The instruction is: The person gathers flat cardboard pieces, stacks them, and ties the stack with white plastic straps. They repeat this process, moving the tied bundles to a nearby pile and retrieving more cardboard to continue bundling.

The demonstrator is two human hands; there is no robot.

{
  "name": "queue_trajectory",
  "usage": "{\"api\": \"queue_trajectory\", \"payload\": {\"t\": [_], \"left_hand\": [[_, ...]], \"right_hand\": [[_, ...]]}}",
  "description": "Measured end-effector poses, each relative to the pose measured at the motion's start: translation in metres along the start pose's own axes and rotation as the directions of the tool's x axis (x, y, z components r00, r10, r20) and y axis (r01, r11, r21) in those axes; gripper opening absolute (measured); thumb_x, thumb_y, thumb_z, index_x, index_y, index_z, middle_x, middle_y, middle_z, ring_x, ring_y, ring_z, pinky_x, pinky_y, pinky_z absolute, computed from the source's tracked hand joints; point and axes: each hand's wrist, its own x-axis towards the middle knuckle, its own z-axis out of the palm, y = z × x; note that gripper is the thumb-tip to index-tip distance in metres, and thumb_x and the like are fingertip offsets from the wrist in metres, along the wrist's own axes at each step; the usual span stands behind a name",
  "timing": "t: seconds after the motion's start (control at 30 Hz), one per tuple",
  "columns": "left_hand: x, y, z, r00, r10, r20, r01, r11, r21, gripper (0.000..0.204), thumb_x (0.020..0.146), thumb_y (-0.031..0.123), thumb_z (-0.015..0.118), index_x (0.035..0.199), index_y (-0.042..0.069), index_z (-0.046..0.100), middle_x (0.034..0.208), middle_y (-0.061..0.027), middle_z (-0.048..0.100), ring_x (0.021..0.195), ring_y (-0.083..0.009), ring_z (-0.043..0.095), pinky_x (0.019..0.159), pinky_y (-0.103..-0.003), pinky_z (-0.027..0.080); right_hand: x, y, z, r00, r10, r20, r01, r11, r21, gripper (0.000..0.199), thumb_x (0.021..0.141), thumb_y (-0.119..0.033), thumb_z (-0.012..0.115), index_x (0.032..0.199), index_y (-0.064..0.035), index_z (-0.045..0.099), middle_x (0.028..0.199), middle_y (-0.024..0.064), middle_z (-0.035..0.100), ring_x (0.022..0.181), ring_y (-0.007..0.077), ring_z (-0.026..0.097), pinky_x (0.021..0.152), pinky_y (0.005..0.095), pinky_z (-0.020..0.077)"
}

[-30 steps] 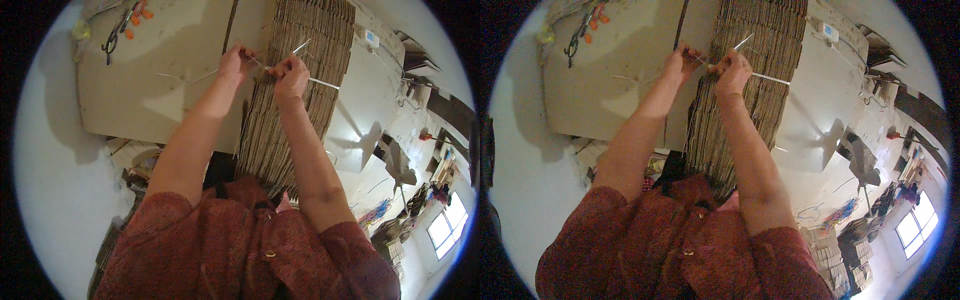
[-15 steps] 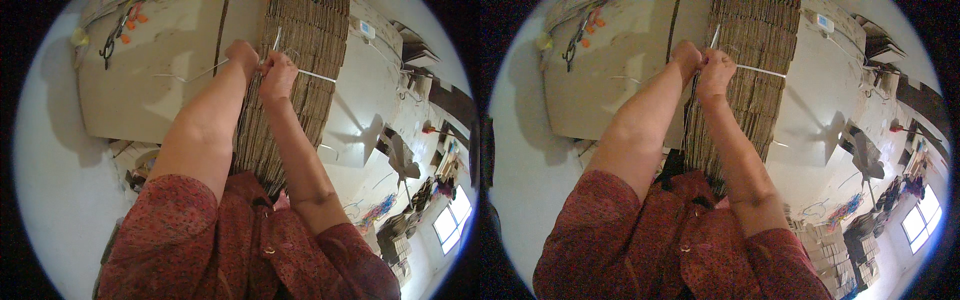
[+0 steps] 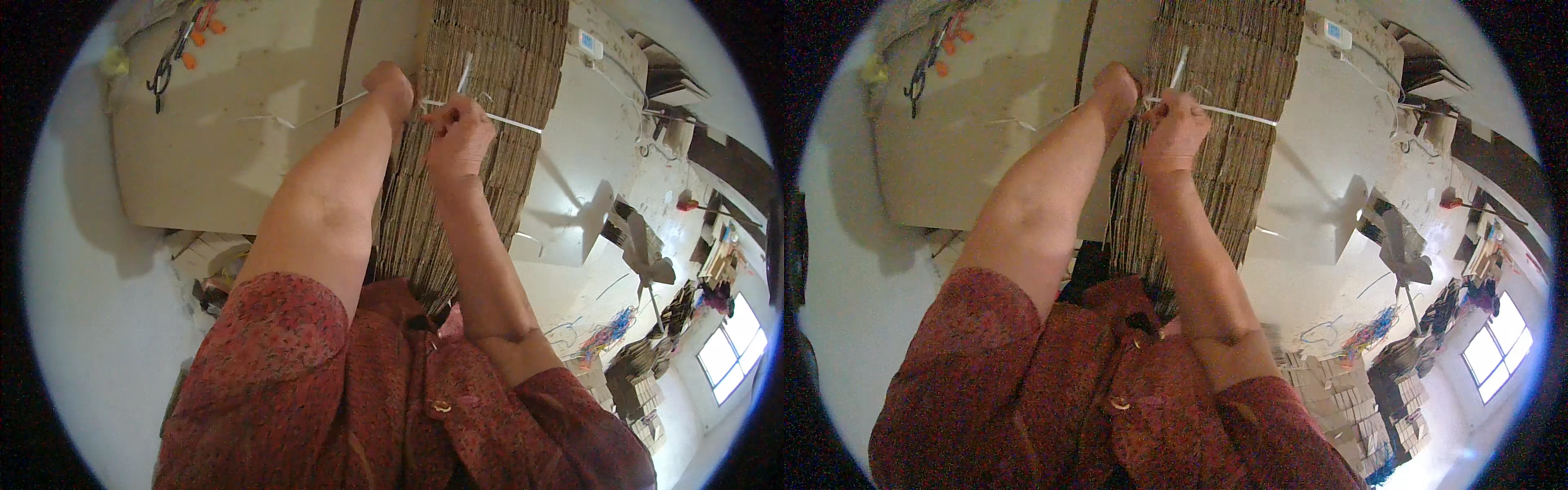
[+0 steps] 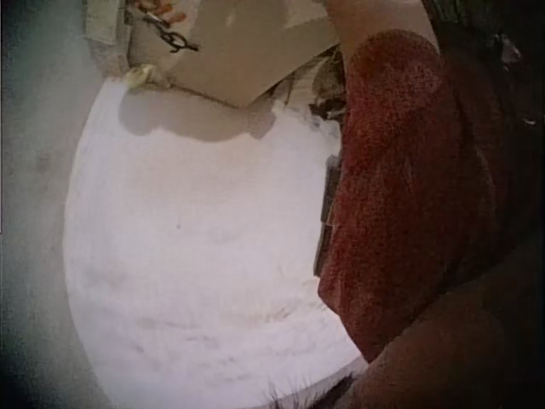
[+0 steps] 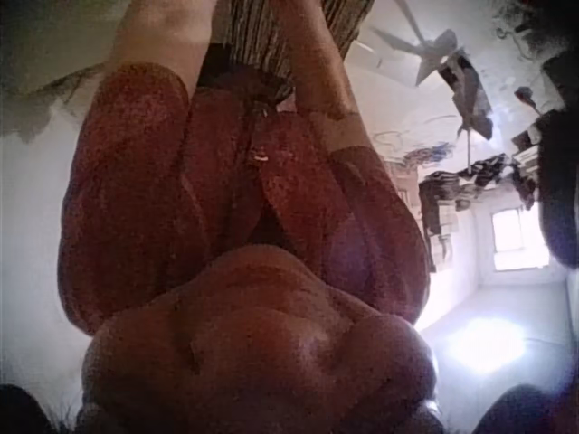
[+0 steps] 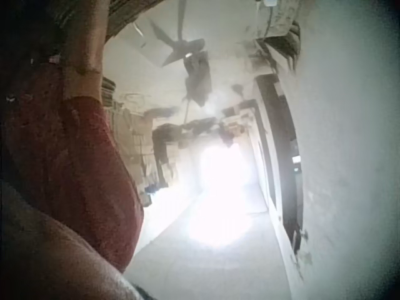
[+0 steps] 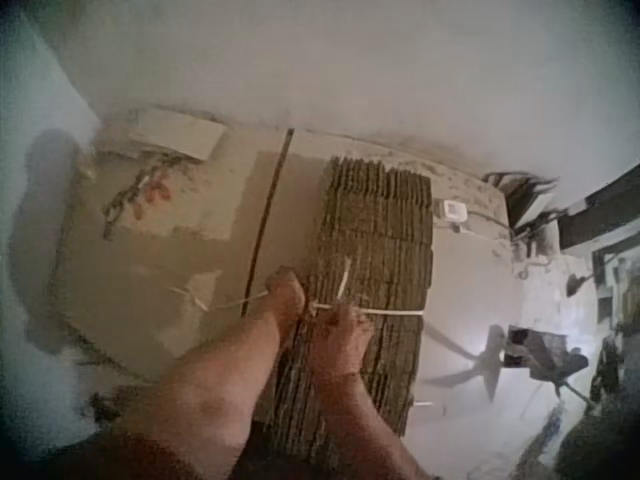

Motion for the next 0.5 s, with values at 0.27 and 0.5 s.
{"api": "queue_trajectory", "payload": {"t": [0.27, 0.5], "left_hand": [[0.001, 0.005, 0.003, 0.991, 0.125, 0.041, -0.131, 0.97, 0.203, 0.018, 0.08, 0.018, 0.051, 0.091, 0.009, 0.062, 0.084, -0.0058, 0.062, 0.08, -0.019, 0.059, 0.064, -0.026, 0.047], [0.012, -0.014, 0.022, 0.993, 0.107, -0.051, -0.114, 0.739, -0.664, 0.022, 0.08, 0.021, 0.053, 0.095, 0.006, 0.058, 0.082, -0.0085, 0.059, 0.078, -0.0217, 0.056, 0.064, -0.031, 0.045]], "right_hand": [[0.002, -0.002, -0.002, 1.0, -0.031, 0.001, 0.031, 0.994, -0.101, 0.019, 0.073, -0.008, 0.047, 0.056, -0.0021, 0.041, 0.049, 0.0054, 0.036, 0.044, 0.0156, 0.033, 0.051, 0.0335, 0.041], [0.034, -0.016, -0.015, 0.953, 0.259, -0.154, -0.205, 0.931, 0.301, 0.015, 0.079, -0.01, 0.044, 0.067, -0.0041, 0.038, 0.054, 0.0038, 0.029, 0.044, 0.0171, 0.03, 0.051, 0.0383, 0.0413]]}}
